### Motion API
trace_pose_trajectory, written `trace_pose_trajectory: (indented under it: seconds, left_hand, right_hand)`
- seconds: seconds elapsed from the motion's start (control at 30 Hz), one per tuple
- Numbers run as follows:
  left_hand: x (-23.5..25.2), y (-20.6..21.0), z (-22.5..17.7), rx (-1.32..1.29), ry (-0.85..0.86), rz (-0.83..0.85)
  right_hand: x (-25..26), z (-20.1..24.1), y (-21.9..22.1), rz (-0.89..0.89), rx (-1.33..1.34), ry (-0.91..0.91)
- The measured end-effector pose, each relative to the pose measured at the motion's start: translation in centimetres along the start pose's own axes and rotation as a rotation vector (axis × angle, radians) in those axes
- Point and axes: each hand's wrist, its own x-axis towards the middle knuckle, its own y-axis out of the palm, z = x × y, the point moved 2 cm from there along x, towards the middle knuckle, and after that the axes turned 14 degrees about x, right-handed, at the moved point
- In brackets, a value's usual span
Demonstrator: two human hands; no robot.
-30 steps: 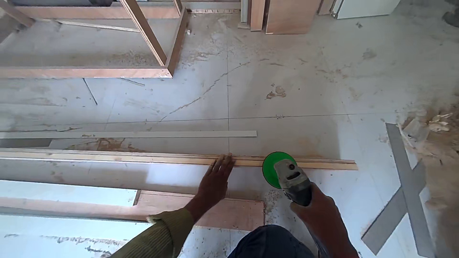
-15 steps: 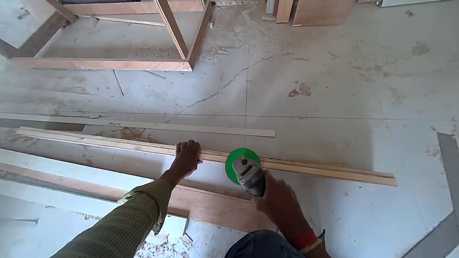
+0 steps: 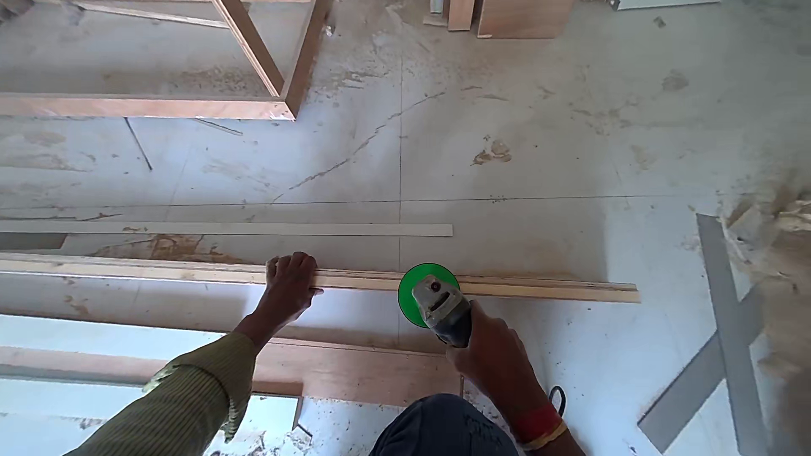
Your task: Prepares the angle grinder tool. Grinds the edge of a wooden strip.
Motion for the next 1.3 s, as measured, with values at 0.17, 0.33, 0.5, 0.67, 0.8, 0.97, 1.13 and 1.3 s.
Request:
trace_pose_trajectory:
  seconds: [0.17, 0.33, 0.5, 0.67, 0.8, 0.97, 1.13, 1.3]
  left_hand:
    - [0.0, 0.2, 0.0, 0.002, 0.013, -0.043]
    - [0.1, 0.1, 0.0, 0.005, 0.002, -0.038]
    - [0.1, 0.3, 0.0, -0.019, 0.005, -0.059]
    - [0.0, 0.2, -0.1, -0.049, 0.003, -0.066]
    - [0.1, 0.5, 0.0, -0.048, -0.005, -0.071]
    - [0.2, 0.3, 0.0, -0.043, -0.014, -0.056]
    - [0.5, 0.2, 0.2, -0.025, -0.003, 0.000]
    - [0.6, -0.2, -0.1, -0.016, -0.036, 0.085]
  right_hand:
    - [-0.4, -2.2, -1.0, -0.046, 0.022, 0.035]
    - [-0.6, -4.4, -2.2, -0.095, 0.043, 0.069]
    - [-0.9, -6.7, -3.3, -0.142, 0.060, 0.102]
    - [-1.4, -8.7, -4.1, -0.173, 0.093, 0.125]
    - [-1.8, -10.3, -4.7, -0.220, 0.104, 0.126]
    - [-2.1, -12.5, -5.2, -0.275, 0.136, 0.137]
    - [-2.3, -15.6, -6.2, -0.371, 0.172, 0.090]
    - [-2.6, -14.8, -6.1, -0.426, 0.144, -0.021]
